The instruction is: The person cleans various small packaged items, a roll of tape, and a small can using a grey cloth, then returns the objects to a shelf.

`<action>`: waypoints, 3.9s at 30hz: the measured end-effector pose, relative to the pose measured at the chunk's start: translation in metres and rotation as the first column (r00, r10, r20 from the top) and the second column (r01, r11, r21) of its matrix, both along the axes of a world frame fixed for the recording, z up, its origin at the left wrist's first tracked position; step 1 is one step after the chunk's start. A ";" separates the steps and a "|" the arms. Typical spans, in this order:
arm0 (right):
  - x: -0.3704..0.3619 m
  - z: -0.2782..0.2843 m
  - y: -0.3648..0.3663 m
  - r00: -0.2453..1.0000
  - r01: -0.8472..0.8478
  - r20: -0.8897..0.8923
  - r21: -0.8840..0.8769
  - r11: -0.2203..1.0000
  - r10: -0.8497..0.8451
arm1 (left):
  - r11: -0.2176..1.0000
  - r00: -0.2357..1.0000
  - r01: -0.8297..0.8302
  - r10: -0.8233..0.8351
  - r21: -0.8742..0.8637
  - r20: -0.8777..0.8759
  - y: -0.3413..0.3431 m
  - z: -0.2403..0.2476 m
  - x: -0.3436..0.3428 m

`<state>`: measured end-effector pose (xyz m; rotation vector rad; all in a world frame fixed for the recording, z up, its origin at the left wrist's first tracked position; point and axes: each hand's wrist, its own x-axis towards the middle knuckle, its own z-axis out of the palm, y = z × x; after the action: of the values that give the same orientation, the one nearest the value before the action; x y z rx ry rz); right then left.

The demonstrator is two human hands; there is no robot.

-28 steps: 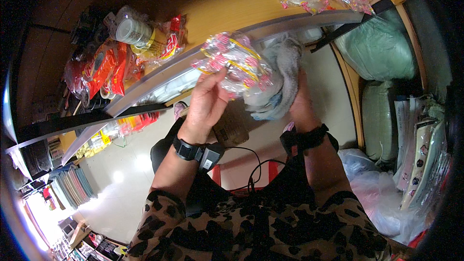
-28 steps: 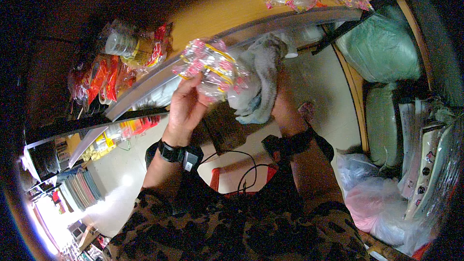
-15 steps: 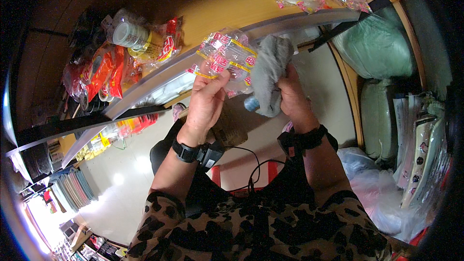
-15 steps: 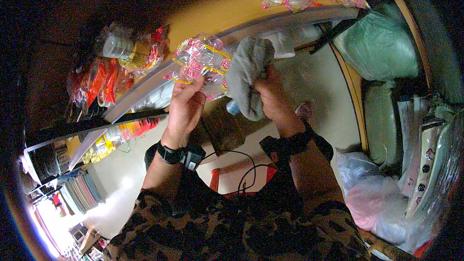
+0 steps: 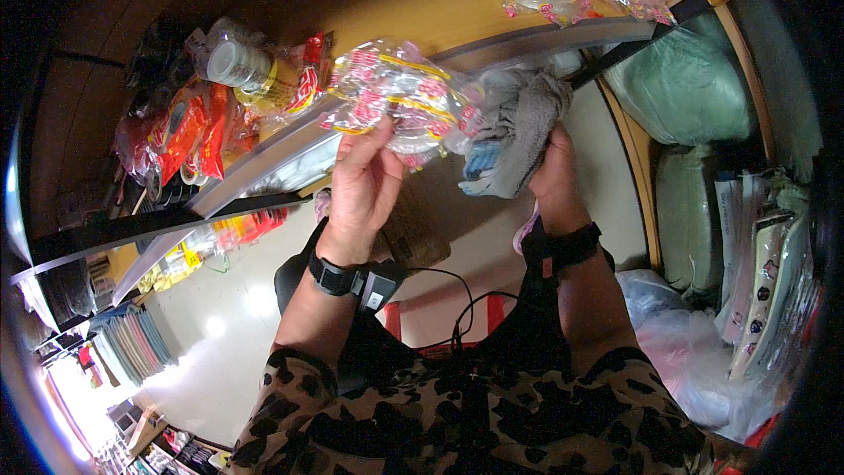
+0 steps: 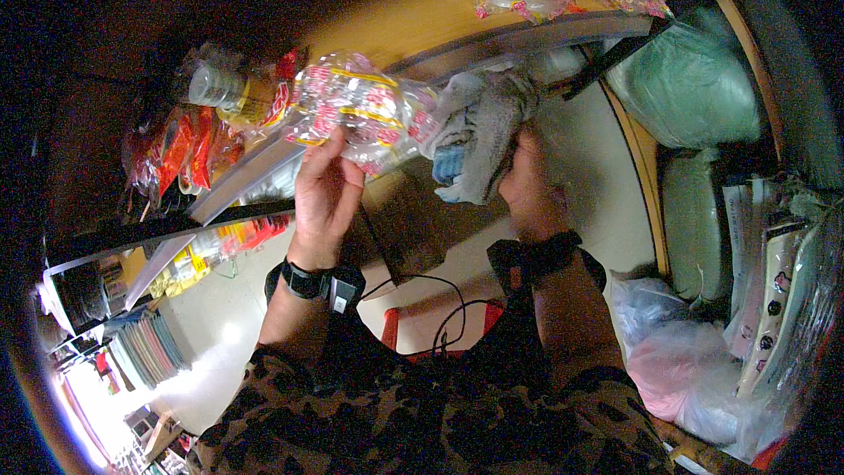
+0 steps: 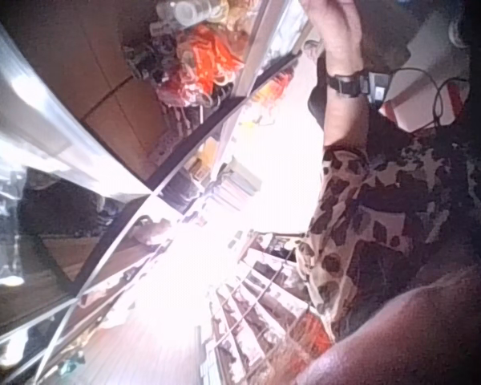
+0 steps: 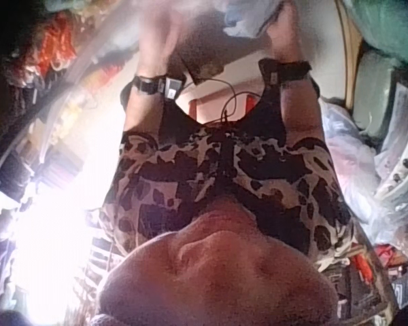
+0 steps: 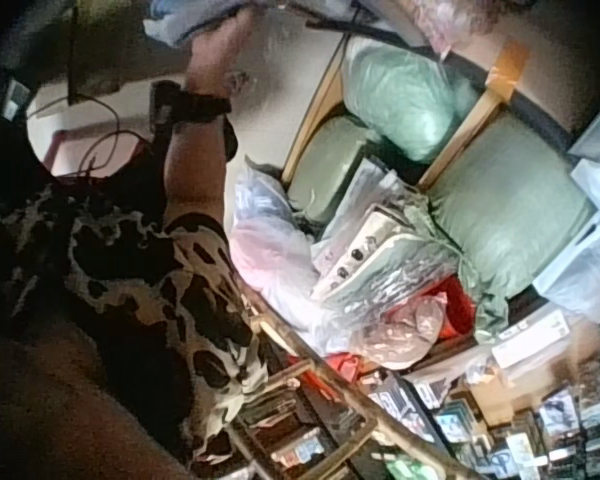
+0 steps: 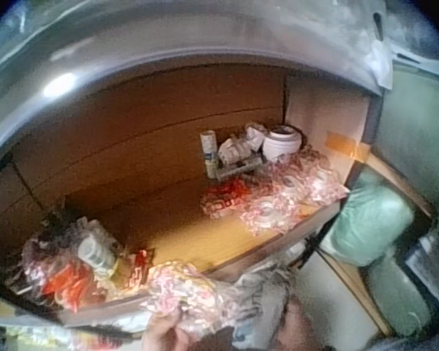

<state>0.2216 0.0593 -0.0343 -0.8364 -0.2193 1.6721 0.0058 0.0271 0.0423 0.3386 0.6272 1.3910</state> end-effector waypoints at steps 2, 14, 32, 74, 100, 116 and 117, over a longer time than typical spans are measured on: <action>0.004 -0.009 0.002 0.993 -0.049 -0.107 0.063 0.997 0.056 | 0.999 0.999 -0.045 0.044 -0.013 -0.026 0.002 -0.002 0.000; -0.053 0.009 -0.037 0.970 -0.243 0.013 0.175 0.954 0.244 | 0.997 0.969 -0.068 0.061 -0.020 -0.239 -0.004 -0.001 0.036; -0.025 0.013 -0.021 0.965 -0.262 0.054 0.243 0.934 0.257 | 0.991 0.992 -0.042 0.026 -0.130 -0.122 0.000 -0.013 0.017; -0.013 0.013 -0.035 0.749 -0.513 0.580 0.205 0.833 0.319 | 0.934 0.818 0.352 -0.336 -0.055 -0.466 -0.009 -0.004 0.016; -0.011 0.076 -0.027 0.631 -0.628 0.587 0.002 0.778 0.508 | 0.949 0.951 0.209 -0.253 -0.237 -0.176 -0.030 0.011 -0.005; -0.057 0.137 -0.018 0.699 -0.464 0.681 0.199 0.863 0.218 | 0.976 0.885 0.216 -0.195 0.002 -0.424 -0.030 -0.009 -0.034; -0.061 0.140 -0.008 0.695 -0.468 0.686 0.201 0.861 0.217 | 0.973 0.881 0.232 -0.218 -0.018 -0.420 -0.032 -0.002 -0.034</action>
<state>0.1602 0.0514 0.1059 -1.1067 -1.2127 1.5468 -0.0278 -0.0053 0.0398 0.7288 0.8881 1.1091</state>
